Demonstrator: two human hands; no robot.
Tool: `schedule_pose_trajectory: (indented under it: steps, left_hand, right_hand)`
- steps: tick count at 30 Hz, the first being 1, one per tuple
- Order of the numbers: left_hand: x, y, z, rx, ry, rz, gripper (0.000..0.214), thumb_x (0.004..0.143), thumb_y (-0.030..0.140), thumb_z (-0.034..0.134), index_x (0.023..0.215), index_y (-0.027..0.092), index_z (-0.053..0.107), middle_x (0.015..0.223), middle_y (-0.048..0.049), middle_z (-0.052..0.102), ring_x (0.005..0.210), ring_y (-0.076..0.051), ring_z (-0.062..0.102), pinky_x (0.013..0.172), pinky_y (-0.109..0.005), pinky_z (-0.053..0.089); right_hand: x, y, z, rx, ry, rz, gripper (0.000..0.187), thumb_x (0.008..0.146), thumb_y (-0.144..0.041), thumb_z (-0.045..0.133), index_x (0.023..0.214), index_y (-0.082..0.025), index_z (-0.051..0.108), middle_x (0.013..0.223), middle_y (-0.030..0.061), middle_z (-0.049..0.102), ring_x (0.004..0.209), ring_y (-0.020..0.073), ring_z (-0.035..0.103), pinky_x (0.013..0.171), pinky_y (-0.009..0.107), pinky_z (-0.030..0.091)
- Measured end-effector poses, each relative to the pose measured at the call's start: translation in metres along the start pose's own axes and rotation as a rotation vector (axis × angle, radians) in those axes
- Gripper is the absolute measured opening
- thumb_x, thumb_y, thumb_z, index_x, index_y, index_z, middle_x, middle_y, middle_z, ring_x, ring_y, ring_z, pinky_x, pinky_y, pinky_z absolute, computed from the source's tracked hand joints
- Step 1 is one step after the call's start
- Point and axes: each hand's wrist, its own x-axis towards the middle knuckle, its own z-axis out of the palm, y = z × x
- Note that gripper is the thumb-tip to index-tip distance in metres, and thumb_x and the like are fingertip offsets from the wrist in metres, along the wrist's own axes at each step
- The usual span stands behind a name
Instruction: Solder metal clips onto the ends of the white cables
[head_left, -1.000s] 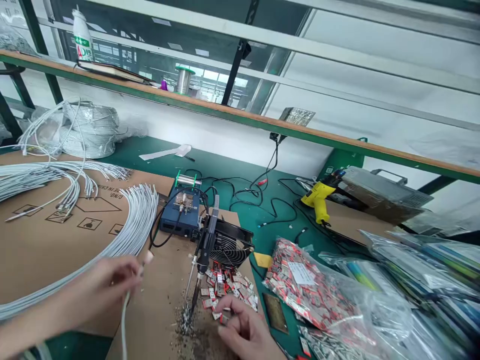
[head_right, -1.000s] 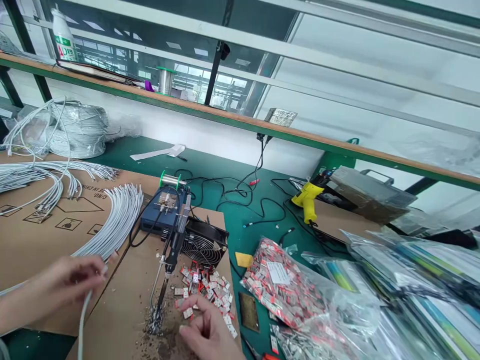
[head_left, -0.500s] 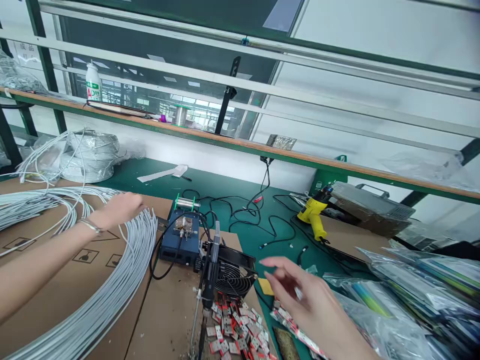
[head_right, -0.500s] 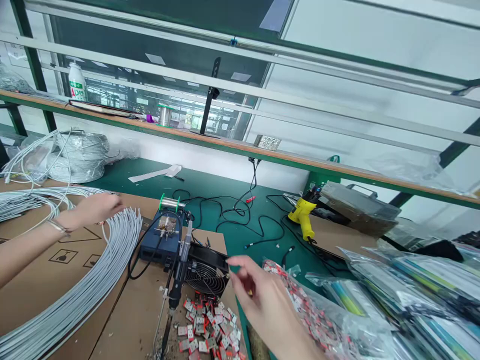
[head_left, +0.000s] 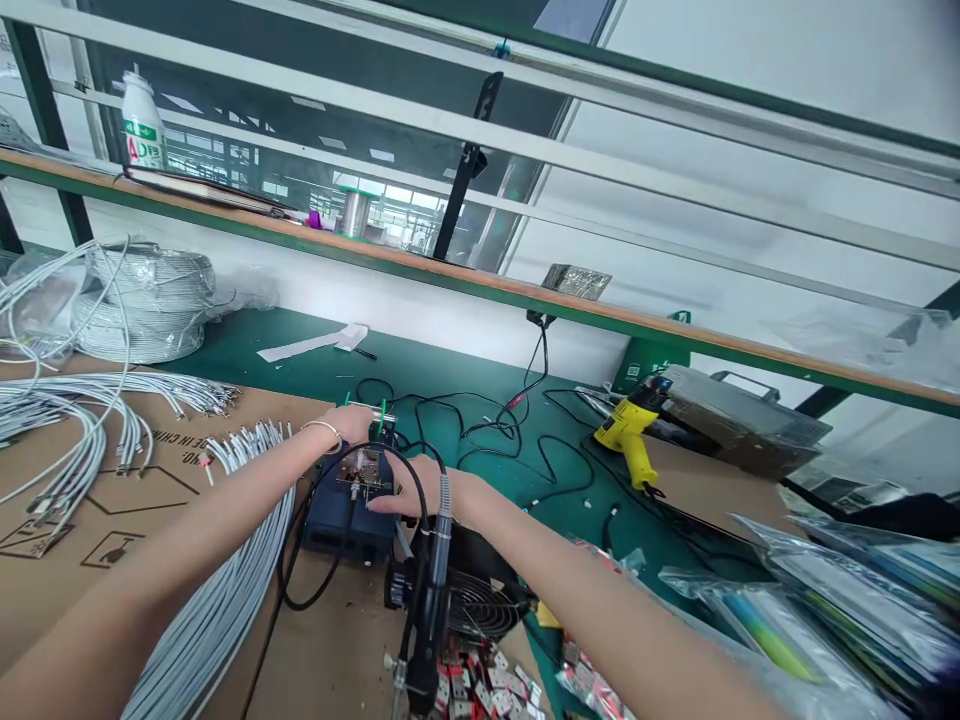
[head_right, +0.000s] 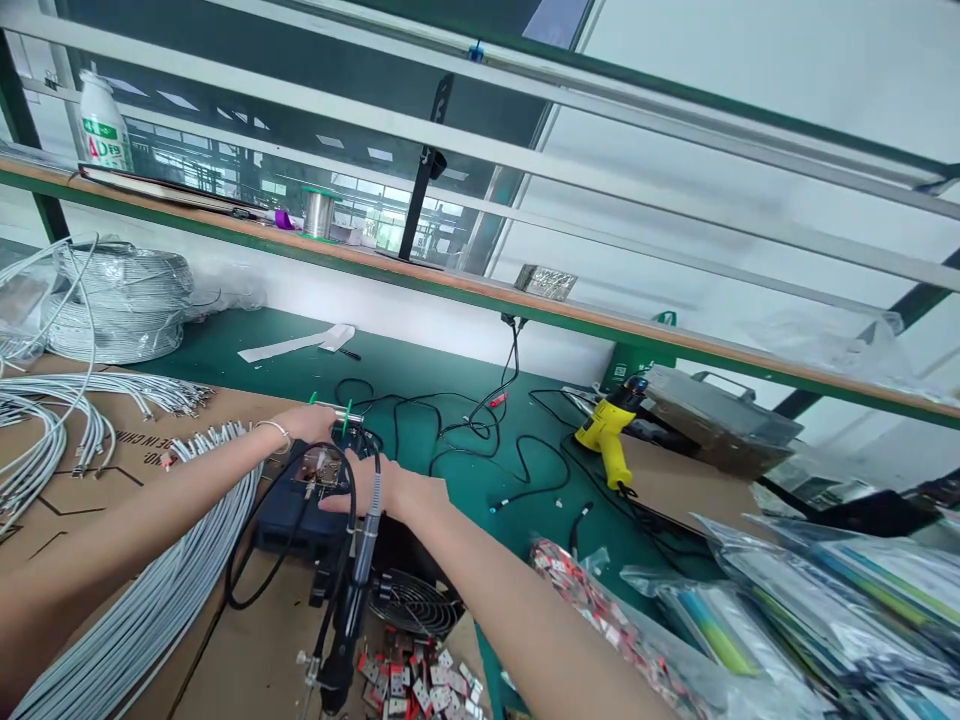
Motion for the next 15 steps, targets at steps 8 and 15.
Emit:
schedule_pose_trajectory:
  steps: [8, 15]
  left_hand:
    - [-0.011, 0.006, 0.017, 0.060, 0.157, 0.015, 0.030, 0.087, 0.029, 0.053, 0.114, 0.015, 0.054, 0.115, -0.0090, 0.056, 0.097, -0.022, 0.058, 0.082, -0.042, 0.049]
    - [-0.012, 0.009, 0.022, 0.106, 0.220, -0.019, 0.029, 0.087, 0.029, 0.054, 0.113, 0.015, 0.054, 0.113, -0.0087, 0.057, 0.096, -0.022, 0.058, 0.081, -0.041, 0.050]
  right_hand:
    - [0.027, 0.008, 0.015, 0.059, -0.142, 0.043, 0.076, 0.061, -0.053, 0.071, 0.124, -0.017, 0.049, 0.108, 0.0105, 0.063, 0.091, 0.0304, 0.061, 0.080, 0.037, 0.046]
    - [0.036, 0.008, 0.028, 0.191, -0.141, 0.051, 0.076, 0.058, -0.035, 0.075, 0.126, -0.019, 0.047, 0.118, 0.0090, 0.058, 0.103, 0.0293, 0.057, 0.088, 0.035, 0.044]
